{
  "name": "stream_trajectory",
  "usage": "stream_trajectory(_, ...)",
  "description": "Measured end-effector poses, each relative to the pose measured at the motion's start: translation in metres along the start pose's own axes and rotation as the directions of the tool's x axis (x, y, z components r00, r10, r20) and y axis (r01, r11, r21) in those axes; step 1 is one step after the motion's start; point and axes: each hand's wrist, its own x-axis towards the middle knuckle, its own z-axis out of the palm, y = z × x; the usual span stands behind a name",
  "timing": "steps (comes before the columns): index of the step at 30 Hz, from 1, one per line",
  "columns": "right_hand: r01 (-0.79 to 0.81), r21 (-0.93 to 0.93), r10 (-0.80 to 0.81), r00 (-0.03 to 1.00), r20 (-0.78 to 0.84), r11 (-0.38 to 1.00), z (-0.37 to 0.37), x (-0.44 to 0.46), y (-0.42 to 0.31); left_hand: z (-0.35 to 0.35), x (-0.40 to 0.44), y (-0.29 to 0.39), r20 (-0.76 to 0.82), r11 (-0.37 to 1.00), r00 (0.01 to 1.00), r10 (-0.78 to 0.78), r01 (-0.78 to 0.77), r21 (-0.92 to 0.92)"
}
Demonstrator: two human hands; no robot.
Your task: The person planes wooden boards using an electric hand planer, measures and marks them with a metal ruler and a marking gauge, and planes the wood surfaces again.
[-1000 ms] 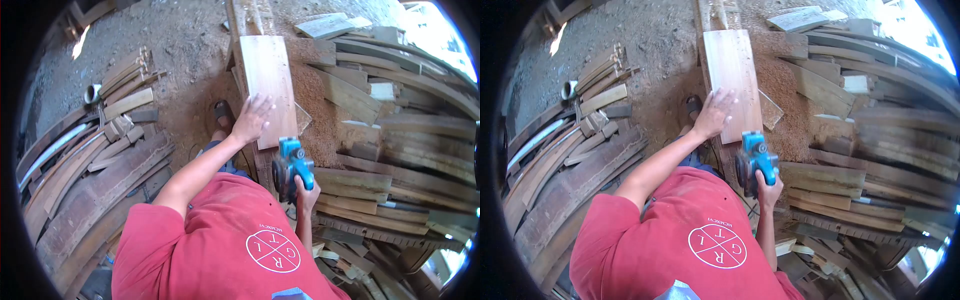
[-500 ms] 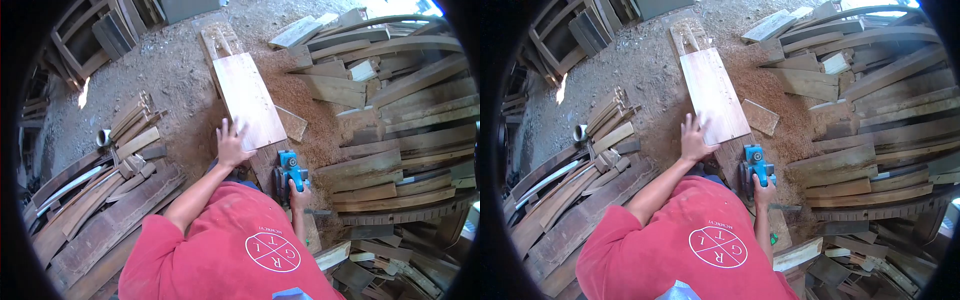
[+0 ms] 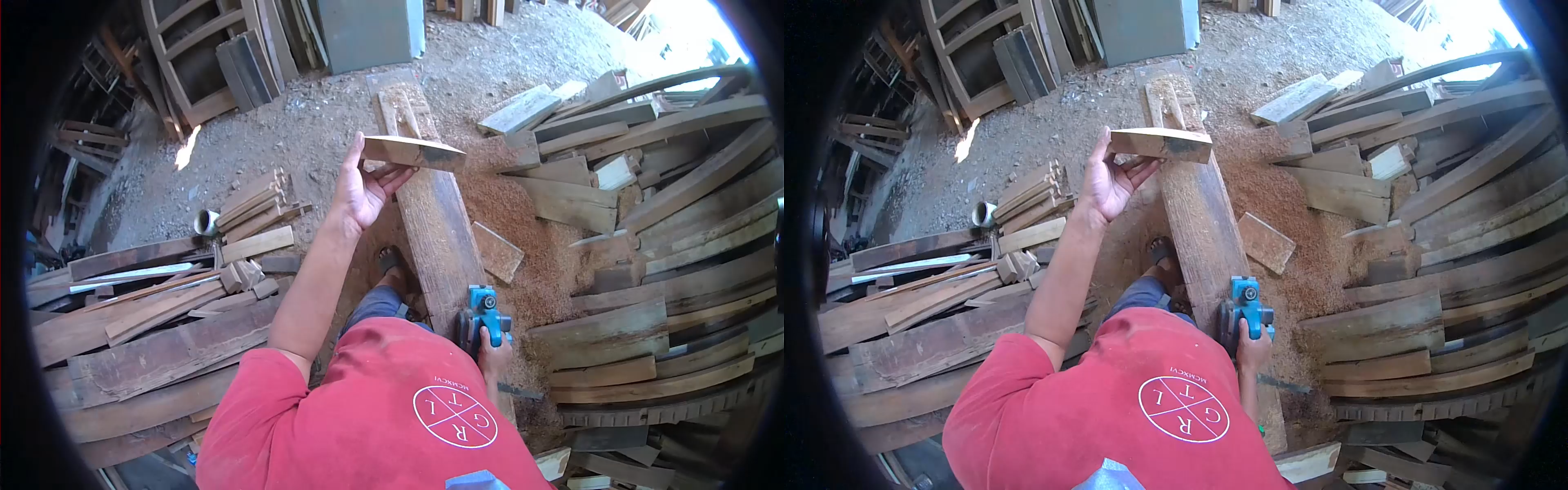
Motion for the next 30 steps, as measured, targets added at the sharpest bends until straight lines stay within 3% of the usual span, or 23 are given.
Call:
stream_trajectory(4,-0.007,0.06,0.006,1.0,0.017,0.998,0.002,0.001,0.003,0.009,-0.005,-0.003,-0.06,0.999,0.998,-0.016,0.014,-0.038)
stream_trajectory(8,0.007,0.043,-0.007,1.0,0.003,0.999,0.0,-0.001,-0.005,-0.001,-0.006,-0.008,-0.018,0.995,0.999,-0.036,0.035,-0.091)
stream_trajectory(11,0.03,0.054,-0.029,0.999,-0.012,0.998,0.0,-0.002,-0.008,0.021,-0.025,-0.026,-0.122,0.991,0.992,0.02,-0.003,0.137)
stream_trajectory(13,-0.007,0.034,0.006,1.0,0.021,0.999,-0.002,0.0,-0.008,0.024,-0.014,-0.054,-0.208,0.996,0.978,0.023,-0.004,0.09)
stream_trajectory(15,-0.007,0.042,0.006,1.0,0.029,0.999,0.001,0.0,-0.004,0.008,0.0,-0.081,-0.342,0.983,0.925,0.165,-0.184,-0.025)
stream_trajectory(17,-0.014,0.047,0.013,1.0,0.021,0.999,0.001,0.003,-0.003,-0.007,-0.008,-0.095,-0.185,0.964,0.948,0.259,-0.264,-0.001)
stream_trajectory(19,0.019,0.043,-0.019,1.0,0.013,0.999,-0.003,0.0,-0.011,0.013,-0.052,-0.097,-0.114,0.861,0.921,0.372,-0.297,0.413)
stream_trajectory(20,-0.014,0.042,0.014,1.0,0.013,0.999,-0.001,0.001,-0.006,0.009,-0.061,-0.11,-0.002,0.773,0.9,0.436,-0.374,0.513)
stream_trajectory(21,-0.023,0.03,0.022,1.0,0.015,0.999,-0.004,-0.001,-0.005,0.014,-0.076,-0.102,0.069,0.659,0.919,0.388,-0.33,0.676)
stream_trajectory(23,-0.024,0.057,0.023,0.999,0.03,0.998,-0.003,0.0,-0.009,0.007,-0.076,-0.109,0.204,0.554,0.874,0.44,-0.443,0.705)
stream_trajectory(26,-0.029,0.061,0.027,0.999,0.031,0.998,-0.002,0.0,-0.01,0.007,-0.071,-0.114,0.247,0.507,0.867,0.434,-0.461,0.728)
stream_trajectory(30,-0.018,0.015,0.017,1.0,0.013,1.0,-0.002,0.0,-0.009,0.021,-0.069,-0.095,0.186,0.6,0.916,0.356,-0.377,0.706)
